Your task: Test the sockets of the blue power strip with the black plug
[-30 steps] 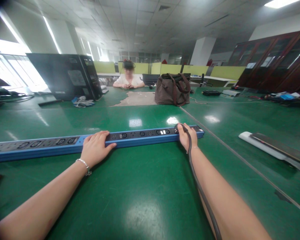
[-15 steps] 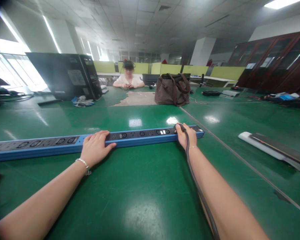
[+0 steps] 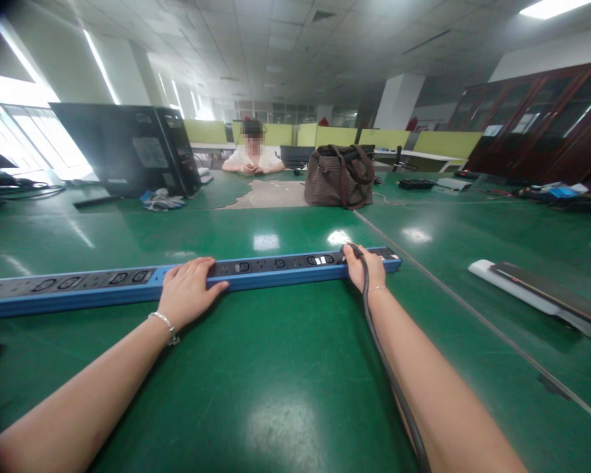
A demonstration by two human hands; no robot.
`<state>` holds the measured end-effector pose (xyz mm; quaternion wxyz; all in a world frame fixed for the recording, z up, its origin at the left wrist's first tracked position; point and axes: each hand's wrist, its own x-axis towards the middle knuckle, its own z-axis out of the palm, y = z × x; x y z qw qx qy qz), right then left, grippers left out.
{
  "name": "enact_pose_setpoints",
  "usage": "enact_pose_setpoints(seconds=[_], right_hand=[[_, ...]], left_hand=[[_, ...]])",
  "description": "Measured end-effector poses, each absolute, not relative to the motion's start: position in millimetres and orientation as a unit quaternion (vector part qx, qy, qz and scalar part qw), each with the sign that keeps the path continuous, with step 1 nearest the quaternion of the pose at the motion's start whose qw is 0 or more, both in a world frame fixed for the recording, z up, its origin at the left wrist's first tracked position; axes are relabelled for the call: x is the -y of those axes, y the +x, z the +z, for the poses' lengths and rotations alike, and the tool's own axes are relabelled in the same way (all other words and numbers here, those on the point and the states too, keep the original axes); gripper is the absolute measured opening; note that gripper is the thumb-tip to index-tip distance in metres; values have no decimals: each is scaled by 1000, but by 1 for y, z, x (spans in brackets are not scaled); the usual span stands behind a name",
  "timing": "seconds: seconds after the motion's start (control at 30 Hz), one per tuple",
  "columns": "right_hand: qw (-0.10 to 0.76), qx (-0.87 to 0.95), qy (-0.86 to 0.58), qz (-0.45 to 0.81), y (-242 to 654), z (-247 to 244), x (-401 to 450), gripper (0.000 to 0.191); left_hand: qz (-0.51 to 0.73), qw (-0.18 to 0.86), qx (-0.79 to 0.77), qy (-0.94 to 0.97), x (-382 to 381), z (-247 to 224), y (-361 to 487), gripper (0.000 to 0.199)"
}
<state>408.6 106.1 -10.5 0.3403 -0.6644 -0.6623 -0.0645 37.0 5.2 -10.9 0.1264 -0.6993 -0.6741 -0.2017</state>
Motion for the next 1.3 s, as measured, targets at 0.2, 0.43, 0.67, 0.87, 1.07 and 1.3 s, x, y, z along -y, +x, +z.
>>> enact_pose_setpoints(seconds=[0.2, 0.43, 0.67, 0.87, 1.07, 1.3], right_hand=[[326, 647, -689, -18, 406, -6, -103, 51], [337, 645, -686, -19, 408, -8, -105, 49], [365, 678, -635, -64, 404, -19, -102, 41], [320, 680, -651, -109, 402, -21, -95, 46], [309, 666, -673, -90, 403, -22, -97, 46], [350, 674, -643, -100, 405, -25, -98, 39]], left_hand=[[-205, 130, 674, -698, -5, -12, 37, 53], [-207, 133, 671, -700, -6, -13, 36, 54], [-205, 124, 673, -699, -6, -12, 36, 53], [-205, 124, 673, -700, -5, -12, 36, 54], [-210, 131, 672, -698, -5, -12, 37, 54], [-211, 128, 673, -698, -5, -12, 36, 53]])
